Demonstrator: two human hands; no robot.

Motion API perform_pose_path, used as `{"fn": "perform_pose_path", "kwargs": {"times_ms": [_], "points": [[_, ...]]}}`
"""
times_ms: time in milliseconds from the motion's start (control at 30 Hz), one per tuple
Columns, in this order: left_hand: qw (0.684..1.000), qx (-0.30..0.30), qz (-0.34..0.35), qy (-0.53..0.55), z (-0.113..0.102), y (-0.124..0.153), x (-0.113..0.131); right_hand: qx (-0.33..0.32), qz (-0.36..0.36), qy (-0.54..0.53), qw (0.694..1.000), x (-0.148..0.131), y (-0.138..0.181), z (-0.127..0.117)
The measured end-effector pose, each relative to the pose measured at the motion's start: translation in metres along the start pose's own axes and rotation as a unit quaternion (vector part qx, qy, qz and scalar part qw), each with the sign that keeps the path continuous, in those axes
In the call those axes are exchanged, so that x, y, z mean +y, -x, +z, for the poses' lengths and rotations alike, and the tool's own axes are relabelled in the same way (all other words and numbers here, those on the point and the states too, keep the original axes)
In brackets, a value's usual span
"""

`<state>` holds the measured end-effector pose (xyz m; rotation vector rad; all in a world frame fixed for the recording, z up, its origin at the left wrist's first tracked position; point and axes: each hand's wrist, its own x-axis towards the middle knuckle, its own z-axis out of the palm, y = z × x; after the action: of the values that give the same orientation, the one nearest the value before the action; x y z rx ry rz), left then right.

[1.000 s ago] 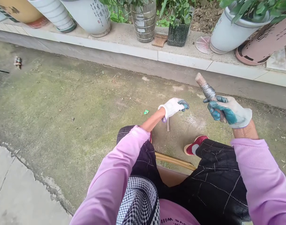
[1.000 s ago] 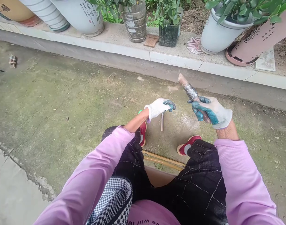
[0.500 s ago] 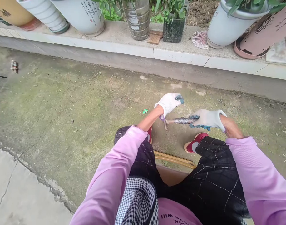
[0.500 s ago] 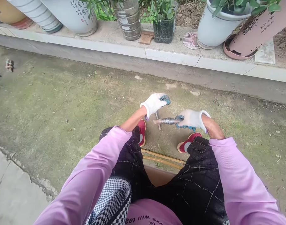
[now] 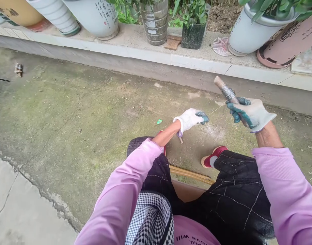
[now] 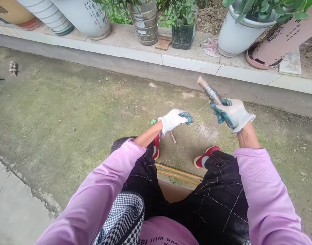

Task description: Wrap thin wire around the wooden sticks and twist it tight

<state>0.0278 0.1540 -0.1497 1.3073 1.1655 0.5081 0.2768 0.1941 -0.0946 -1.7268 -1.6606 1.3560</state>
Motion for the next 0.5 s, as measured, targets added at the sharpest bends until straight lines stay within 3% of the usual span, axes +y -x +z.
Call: {"fn": "perform_pose_path", "kwargs": {"times_ms": [100,200,300,400,500], "points": [[0.999,-0.026,0.001,-0.034,-0.006,-0.004,-0.005,0.012,0.014,-0.093,0.995,-0.007,0.018,-0.011],[0.996,-0.007,0.004,-0.091,-0.012,-0.012,-0.009,-0.037,0.048,-0.132,0.989,-0.008,0.036,-0.018],[0.99,0.035,0.013,-0.137,-0.016,-0.022,-0.011,-0.151,0.078,-0.077,0.982,-0.004,0.043,-0.014],[0.984,0.039,0.034,-0.171,-0.02,-0.027,-0.01,-0.28,0.091,0.017,0.956,0.004,0.037,-0.002],[0.977,0.036,0.062,-0.199,-0.022,-0.025,-0.008,-0.322,0.055,0.076,0.942,0.016,0.029,0.011]]}}
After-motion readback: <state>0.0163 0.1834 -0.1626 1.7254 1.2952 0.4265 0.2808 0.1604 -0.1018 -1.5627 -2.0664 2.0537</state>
